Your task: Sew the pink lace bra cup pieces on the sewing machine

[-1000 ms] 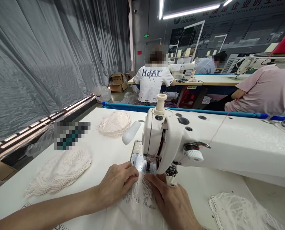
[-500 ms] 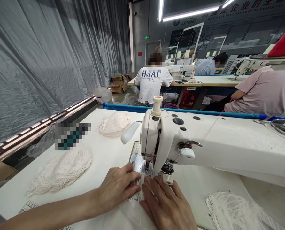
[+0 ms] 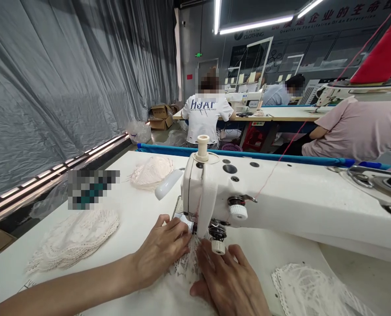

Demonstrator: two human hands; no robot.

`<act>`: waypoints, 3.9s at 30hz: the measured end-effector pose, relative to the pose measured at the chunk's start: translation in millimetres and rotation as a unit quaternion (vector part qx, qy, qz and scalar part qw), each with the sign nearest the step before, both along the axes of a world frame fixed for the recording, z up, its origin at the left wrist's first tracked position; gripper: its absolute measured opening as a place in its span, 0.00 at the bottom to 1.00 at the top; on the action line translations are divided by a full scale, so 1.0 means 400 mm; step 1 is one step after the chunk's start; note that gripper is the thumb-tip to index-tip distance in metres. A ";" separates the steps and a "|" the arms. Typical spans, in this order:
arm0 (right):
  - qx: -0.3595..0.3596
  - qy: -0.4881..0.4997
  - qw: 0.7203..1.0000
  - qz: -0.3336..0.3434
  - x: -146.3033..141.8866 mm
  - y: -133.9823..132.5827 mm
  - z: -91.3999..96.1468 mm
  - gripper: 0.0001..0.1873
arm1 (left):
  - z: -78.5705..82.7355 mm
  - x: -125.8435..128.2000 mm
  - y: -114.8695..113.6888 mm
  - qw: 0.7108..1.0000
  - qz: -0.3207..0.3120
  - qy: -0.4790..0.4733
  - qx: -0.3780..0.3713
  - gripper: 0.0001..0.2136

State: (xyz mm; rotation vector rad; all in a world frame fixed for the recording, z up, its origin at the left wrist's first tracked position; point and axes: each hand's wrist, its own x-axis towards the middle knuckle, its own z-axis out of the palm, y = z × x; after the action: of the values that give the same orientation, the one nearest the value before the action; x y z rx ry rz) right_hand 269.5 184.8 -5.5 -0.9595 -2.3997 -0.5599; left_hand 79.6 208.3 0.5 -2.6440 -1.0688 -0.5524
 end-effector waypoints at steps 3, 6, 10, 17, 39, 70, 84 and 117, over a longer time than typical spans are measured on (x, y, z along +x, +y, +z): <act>-0.025 -0.025 0.999 0.004 0.010 0.007 -0.009 0.31 | -0.004 -0.001 0.007 1.000 0.004 0.003 -0.008 0.02; -0.042 -0.059 0.997 0.001 0.023 0.017 -0.019 0.29 | -0.014 0.002 0.025 1.000 0.007 0.008 0.004 0.03; -0.034 -0.083 0.996 -0.013 0.031 0.034 -0.026 0.29 | -0.031 0.008 0.058 1.000 0.007 -0.004 0.024 0.05; -0.053 -0.062 0.997 -0.011 0.024 0.016 -0.001 0.34 | -0.020 -0.007 0.042 0.999 -0.018 -0.027 -0.007 0.05; -0.143 0.170 0.972 0.076 -0.010 -0.050 -0.004 0.08 | -0.023 -0.004 -0.060 0.985 -0.029 -0.167 0.030 0.06; -0.219 0.125 0.960 0.118 0.015 -0.075 -0.010 0.16 | -0.003 -0.026 -0.103 0.993 -0.096 -0.073 0.016 0.07; -0.121 0.152 0.979 0.066 0.000 -0.053 -0.023 0.29 | 0.003 -0.025 -0.098 0.994 -0.093 -0.051 -0.012 0.04; -0.047 -0.017 0.996 0.073 0.021 -0.007 0.000 0.25 | -0.001 -0.019 -0.035 0.996 -0.086 -0.005 -0.028 0.17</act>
State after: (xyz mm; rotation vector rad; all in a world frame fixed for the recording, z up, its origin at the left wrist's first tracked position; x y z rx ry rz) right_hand 277.8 181.9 -5.7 -0.8107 -2.5204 -0.4157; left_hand 71.9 194.2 0.0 -2.8022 -0.8753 -0.5776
